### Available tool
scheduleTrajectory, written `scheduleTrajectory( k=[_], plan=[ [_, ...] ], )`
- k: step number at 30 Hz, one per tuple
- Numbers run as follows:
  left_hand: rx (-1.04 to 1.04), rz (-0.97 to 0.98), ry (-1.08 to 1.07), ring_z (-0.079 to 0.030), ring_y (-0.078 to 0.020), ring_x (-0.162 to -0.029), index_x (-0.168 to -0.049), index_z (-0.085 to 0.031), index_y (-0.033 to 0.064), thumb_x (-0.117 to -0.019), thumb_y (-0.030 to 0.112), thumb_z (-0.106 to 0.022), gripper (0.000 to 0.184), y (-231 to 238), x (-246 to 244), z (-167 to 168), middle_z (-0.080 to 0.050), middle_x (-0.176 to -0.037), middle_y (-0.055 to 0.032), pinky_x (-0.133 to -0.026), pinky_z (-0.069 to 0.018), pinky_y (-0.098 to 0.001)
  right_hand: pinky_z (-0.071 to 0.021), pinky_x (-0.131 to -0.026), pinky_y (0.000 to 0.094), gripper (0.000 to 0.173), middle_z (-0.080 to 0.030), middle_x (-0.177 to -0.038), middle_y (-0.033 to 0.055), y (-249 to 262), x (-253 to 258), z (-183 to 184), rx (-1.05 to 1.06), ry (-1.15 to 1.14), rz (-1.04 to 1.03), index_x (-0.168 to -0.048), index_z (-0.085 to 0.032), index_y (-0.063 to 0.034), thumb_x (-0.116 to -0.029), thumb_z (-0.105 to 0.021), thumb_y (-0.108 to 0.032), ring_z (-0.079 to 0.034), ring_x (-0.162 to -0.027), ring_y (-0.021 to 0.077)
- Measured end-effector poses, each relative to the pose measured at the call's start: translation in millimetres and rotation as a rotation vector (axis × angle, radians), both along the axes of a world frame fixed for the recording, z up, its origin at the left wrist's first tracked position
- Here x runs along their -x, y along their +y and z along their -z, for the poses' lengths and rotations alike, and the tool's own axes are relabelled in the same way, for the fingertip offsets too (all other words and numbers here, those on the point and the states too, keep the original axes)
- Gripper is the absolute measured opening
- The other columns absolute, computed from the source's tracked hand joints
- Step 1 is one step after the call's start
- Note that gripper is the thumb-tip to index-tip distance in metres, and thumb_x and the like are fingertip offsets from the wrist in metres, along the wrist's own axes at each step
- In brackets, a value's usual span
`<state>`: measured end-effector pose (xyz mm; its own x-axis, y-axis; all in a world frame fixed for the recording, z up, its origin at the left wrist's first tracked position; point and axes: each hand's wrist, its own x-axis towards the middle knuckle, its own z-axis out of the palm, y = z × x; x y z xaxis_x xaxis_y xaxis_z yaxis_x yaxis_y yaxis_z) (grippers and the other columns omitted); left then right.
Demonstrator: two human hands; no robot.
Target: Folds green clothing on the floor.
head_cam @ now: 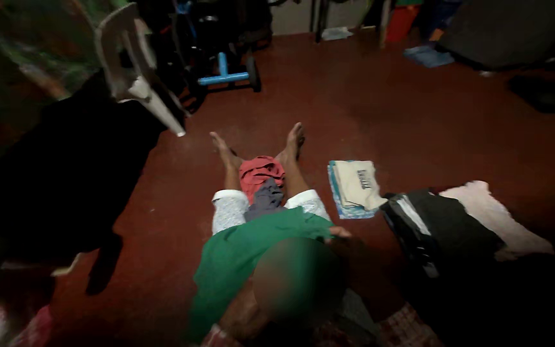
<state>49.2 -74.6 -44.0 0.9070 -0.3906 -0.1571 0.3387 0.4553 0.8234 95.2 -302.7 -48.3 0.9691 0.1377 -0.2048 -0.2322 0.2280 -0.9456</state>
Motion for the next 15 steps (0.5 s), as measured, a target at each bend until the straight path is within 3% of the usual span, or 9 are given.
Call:
scheduleTrajectory(
  k=[3,6,7,9,11,13,15],
  plan=[
    [-0.113,-0.079,-0.139,-0.066,-0.0123,-0.115,-0.147,-0.054,0.0219,-0.086,0.016,-0.076,0.065,12,2,-13,-0.062,-0.141,0.0007,-0.092,-0.0584,-0.0322,-0.0574,-0.077,0.028,0.023,-0.07,-0.096,0.0028,-1,1,-11,-0.034,-0.056,0.039,-0.117,-0.065,-0.0011,-0.0956,-0.062,-0.008,-0.066,-0.085,0.0079],
    [-0.224,-0.079,-0.283,-0.067,-0.0052,-0.112,-0.14,-0.062,0.0309,-0.0897,0.014,-0.073,0.054,21,7,-34,-0.066,-0.135,0.0079,-0.093,-0.0575,-0.0255,-0.0535,-0.063,0.0202,0.023,-0.069,-0.087,-0.0047,2,1,-18,-0.144,-0.188,0.02,-0.119,-0.063,-0.004,-0.096,-0.06,-0.007,-0.062,-0.071,0.0011],
    [-0.241,-0.084,-0.343,-0.067,-0.0038,-0.113,-0.139,-0.063,0.033,-0.0908,0.015,-0.073,0.052,24,7,-39,-0.067,-0.134,0.0097,-0.094,-0.0569,-0.0245,-0.0528,-0.063,0.02,0.025,-0.071,-0.091,-0.004,4,1,-21,-0.163,-0.225,-0.001,-0.12,-0.061,-0.0032,-0.096,-0.057,-0.005,-0.063,-0.072,0.001],
    [-0.229,-0.123,-0.45,-0.066,-0.004,-0.114,-0.137,-0.064,0.0332,-0.0913,0.015,-0.073,0.05,29,7,-50,-0.068,-0.132,0.0099,-0.096,-0.056,-0.0249,-0.0576,-0.076,0.0285,0.028,-0.074,-0.104,0.006,4,-1,-25,-0.067,-0.263,-0.052,-0.124,-0.057,0.0039,-0.0982,-0.053,-0.005,-0.069,-0.085,0.0093],
    [-0.167,-0.165,-0.526,-0.066,-0.0064,-0.115,-0.136,-0.064,0.0299,-0.091,0.01,-0.072,0.05,33,6,-65,-0.069,-0.131,0.0072,-0.097,-0.0561,-0.0261,-0.0577,-0.089,0.0342,0.029,-0.073,-0.111,0.0144,1,-3,-22,0.205,-0.295,-0.148,-0.124,-0.06,0.0088,-0.1006,-0.054,-0.006,-0.071,-0.098,0.0165],
    [-0.129,-0.192,-0.586,-0.066,-0.0074,-0.116,-0.136,-0.065,0.0268,-0.0911,0.008,-0.071,0.049,36,9,-85,-0.068,-0.131,0.0058,-0.099,-0.0553,-0.0264,-0.0519,-0.101,0.0405,0.028,-0.07,-0.12,0.017,-2,-5,-10,0.53,-0.381,-0.339,-0.124,-0.068,0.0025,-0.1008,-0.053,-0.007,-0.067,-0.113,0.0236],
    [-0.148,-0.203,-0.641,-0.065,-0.0044,-0.116,-0.135,-0.065,0.0265,-0.0907,0.009,-0.072,0.047,40,15,-106,-0.069,-0.131,0.0083,-0.1,-0.0536,-0.0233,-0.0443,-0.11,0.0478,0.035,-0.064,-0.134,0.0206,1,-1,6,0.715,-0.466,-0.488,-0.127,-0.069,-0.0022,-0.0962,-0.054,0.0,-0.058,-0.127,0.0336]
  ],
)
